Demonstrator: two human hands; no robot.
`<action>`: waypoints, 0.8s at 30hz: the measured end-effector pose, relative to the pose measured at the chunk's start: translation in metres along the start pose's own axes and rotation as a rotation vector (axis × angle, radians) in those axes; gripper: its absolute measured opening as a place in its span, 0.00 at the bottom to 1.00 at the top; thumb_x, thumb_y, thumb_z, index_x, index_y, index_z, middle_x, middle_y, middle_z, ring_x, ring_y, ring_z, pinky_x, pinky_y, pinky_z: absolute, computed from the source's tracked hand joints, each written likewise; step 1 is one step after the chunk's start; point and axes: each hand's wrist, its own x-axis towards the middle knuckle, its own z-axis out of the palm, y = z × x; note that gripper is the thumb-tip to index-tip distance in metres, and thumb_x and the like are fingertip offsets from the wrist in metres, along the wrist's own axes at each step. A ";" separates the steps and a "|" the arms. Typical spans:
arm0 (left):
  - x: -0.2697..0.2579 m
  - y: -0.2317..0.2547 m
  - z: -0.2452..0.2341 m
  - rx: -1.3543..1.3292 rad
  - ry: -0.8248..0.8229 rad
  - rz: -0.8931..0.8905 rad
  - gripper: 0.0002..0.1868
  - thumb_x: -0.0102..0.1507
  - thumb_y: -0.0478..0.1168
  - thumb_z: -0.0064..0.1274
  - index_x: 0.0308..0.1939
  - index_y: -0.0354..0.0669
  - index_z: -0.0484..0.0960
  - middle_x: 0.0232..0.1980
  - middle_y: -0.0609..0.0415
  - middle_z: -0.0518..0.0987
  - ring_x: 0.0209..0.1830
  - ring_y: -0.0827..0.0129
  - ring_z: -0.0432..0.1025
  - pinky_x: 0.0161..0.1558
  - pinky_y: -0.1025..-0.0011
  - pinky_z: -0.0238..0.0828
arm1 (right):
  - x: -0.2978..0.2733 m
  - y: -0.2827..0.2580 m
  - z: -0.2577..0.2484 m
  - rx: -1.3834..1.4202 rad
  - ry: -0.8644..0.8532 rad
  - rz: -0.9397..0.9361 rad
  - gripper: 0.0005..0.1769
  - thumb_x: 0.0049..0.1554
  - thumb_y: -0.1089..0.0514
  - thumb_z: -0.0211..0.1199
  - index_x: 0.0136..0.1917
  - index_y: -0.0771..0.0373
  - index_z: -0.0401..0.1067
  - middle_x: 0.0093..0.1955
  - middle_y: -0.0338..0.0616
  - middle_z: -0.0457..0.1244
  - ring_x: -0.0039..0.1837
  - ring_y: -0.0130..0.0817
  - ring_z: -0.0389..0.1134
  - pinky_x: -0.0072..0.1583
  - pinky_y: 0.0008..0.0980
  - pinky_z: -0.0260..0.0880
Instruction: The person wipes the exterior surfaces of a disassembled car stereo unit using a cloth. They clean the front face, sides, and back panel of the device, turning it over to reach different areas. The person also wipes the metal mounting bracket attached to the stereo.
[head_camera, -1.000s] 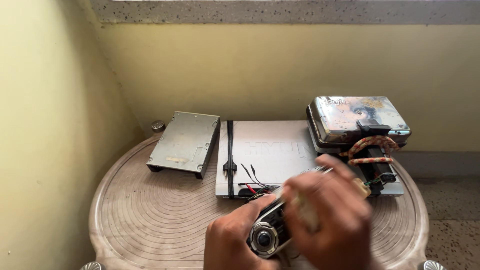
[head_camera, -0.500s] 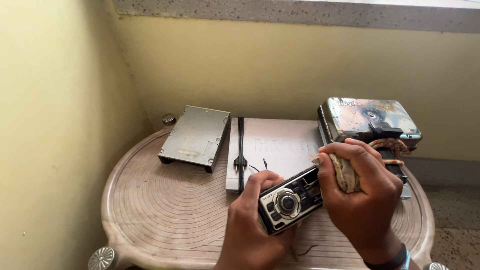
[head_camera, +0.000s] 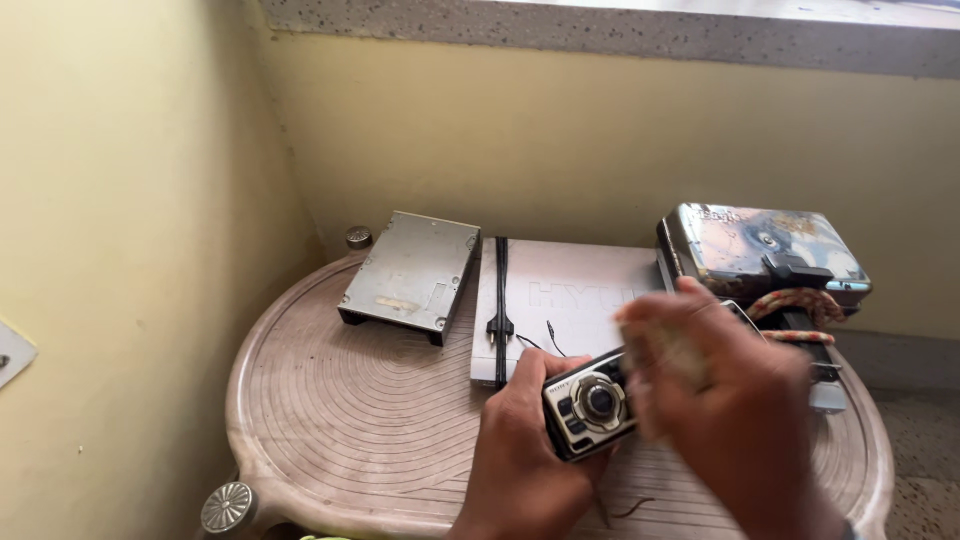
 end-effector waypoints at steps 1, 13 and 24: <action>0.000 0.000 0.001 -0.011 -0.001 0.040 0.23 0.51 0.36 0.67 0.46 0.39 0.73 0.39 0.51 0.84 0.38 0.68 0.82 0.41 0.70 0.80 | 0.003 0.005 -0.004 -0.018 -0.009 0.109 0.11 0.52 0.63 0.72 0.50 0.62 0.79 0.49 0.49 0.72 0.48 0.41 0.76 0.51 0.40 0.76; 0.000 -0.015 0.001 0.219 0.016 0.136 0.16 0.55 0.32 0.66 0.40 0.38 0.74 0.38 0.45 0.82 0.38 0.64 0.81 0.39 0.69 0.77 | -0.012 -0.022 0.011 0.271 -0.087 -0.286 0.08 0.53 0.64 0.67 0.48 0.60 0.75 0.48 0.44 0.72 0.53 0.40 0.77 0.68 0.49 0.69; -0.005 -0.002 0.004 0.084 -0.015 -0.091 0.20 0.52 0.32 0.64 0.46 0.39 0.73 0.40 0.47 0.84 0.38 0.65 0.83 0.41 0.68 0.80 | -0.013 -0.002 0.006 0.127 -0.075 -0.055 0.12 0.52 0.67 0.66 0.49 0.57 0.77 0.49 0.46 0.73 0.57 0.42 0.77 0.66 0.42 0.73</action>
